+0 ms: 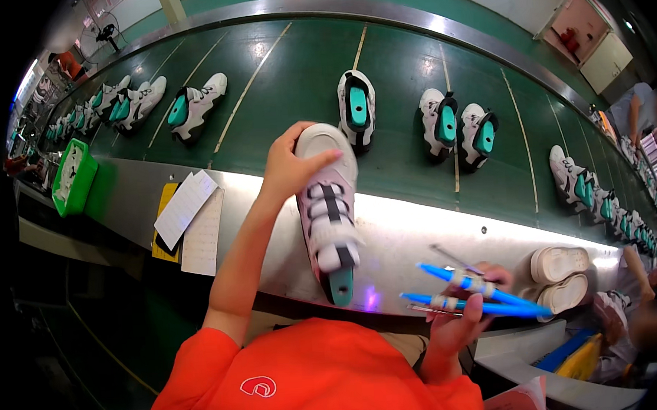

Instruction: The person inspects white and teal sneakers moving along a factory conveyor belt. They pick up individual shoes, examine the soles and uppers, and use a blue UV light to check specific areas. The person also writes on a paper checklist with a pen while monitoring the production line.

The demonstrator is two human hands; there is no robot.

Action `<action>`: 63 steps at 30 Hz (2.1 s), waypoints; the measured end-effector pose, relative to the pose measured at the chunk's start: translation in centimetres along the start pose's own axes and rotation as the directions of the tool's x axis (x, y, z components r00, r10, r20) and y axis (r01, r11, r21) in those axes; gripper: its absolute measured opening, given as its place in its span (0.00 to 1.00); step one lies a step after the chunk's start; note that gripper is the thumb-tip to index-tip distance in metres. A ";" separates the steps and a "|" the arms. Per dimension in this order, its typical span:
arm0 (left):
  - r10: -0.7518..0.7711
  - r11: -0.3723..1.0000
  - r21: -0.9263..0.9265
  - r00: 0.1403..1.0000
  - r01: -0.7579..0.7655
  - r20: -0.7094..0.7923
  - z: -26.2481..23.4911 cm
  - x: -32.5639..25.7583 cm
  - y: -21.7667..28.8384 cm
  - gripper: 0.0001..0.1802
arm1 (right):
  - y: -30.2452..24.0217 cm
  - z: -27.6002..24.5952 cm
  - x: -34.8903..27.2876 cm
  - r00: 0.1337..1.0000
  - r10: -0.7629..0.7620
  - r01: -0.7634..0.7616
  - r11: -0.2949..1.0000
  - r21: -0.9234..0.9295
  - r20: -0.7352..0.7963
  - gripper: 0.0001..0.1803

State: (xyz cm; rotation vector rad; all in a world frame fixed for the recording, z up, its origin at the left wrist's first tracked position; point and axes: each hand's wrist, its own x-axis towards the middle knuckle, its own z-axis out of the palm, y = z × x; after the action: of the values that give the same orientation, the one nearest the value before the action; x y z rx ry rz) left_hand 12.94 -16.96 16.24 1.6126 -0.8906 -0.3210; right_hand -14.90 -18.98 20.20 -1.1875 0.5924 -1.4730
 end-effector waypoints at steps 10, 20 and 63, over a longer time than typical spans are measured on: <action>0.049 0.938 0.337 0.995 -0.077 0.092 0.7 -6.6 -8.1 0.42 | 3.7 -5.1 -2.2 0.842 0.507 -0.513 0.858 -0.018 0.185 0.14; 0.836 0.088 0.364 0.267 -0.927 0.479 0.7 -21.7 -6.7 0.36 | 3.9 -4.5 -1.7 0.828 0.549 -0.542 0.836 -0.089 0.113 0.12; 0.479 0.865 -0.302 0.840 -0.401 0.254 -1.7 -12.1 6.9 0.48 | -3.0 1.3 -2.3 0.875 0.000 -0.024 0.999 0.044 0.484 0.22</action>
State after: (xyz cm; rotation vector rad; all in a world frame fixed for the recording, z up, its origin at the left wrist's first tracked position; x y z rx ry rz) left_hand 3.45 -7.36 19.91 1.1014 -1.3929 -0.3513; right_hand -15.22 -15.71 22.46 -1.4452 0.2157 -1.1075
